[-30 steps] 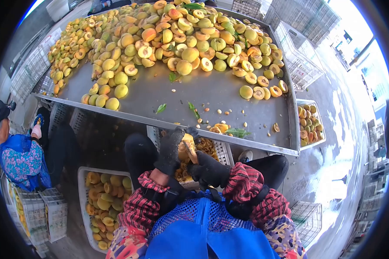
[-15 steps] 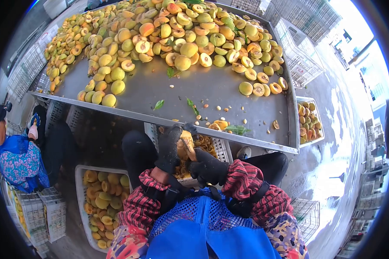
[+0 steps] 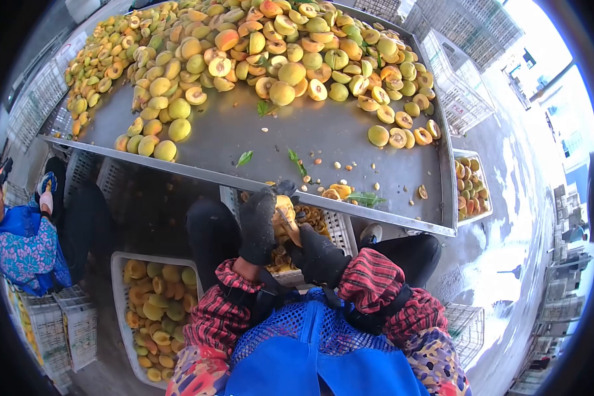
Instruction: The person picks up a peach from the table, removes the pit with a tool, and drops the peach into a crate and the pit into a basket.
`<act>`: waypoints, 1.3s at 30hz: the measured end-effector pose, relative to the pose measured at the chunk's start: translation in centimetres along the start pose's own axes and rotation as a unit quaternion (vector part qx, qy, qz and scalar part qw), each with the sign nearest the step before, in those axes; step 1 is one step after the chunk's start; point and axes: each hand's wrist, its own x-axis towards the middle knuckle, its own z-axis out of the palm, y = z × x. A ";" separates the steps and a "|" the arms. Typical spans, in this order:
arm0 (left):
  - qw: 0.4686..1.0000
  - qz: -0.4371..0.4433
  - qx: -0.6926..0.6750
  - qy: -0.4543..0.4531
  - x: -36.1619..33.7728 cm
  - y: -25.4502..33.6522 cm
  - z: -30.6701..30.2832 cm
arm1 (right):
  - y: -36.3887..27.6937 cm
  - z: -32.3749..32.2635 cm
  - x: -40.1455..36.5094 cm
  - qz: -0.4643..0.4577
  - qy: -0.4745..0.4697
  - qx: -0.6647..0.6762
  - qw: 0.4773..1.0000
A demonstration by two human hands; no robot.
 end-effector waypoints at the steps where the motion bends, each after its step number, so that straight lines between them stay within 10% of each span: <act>1: 0.999 -0.031 -0.037 0.006 -0.1 0.1 0.2 | 0.1 0.5 -0.1 0.012 0.007 -0.026 1.000; 8: 0.975 0.152 0.152 -0.049 0.0 0.6 -1.7 | -3.5 -1.8 0.8 0.227 -0.154 0.347 0.897; 23: 0.937 0.233 0.239 -0.098 0.4 -0.8 -2.5 | -0.3 -0.5 1.2 0.167 -0.194 -0.022 0.967; 29: 0.952 0.182 0.235 -0.077 0.0 -2.3 -2.2 | -3.4 -2.3 1.5 0.308 -0.219 0.279 0.883; 35: 0.957 0.156 0.208 -0.131 0.0 -2.6 -2.4 | -2.1 -1.5 1.5 0.247 -0.234 0.047 0.939; 39: 0.953 0.162 0.223 -0.122 -0.1 -2.7 -2.2 | -2.5 -1.9 1.7 0.285 -0.248 0.132 0.916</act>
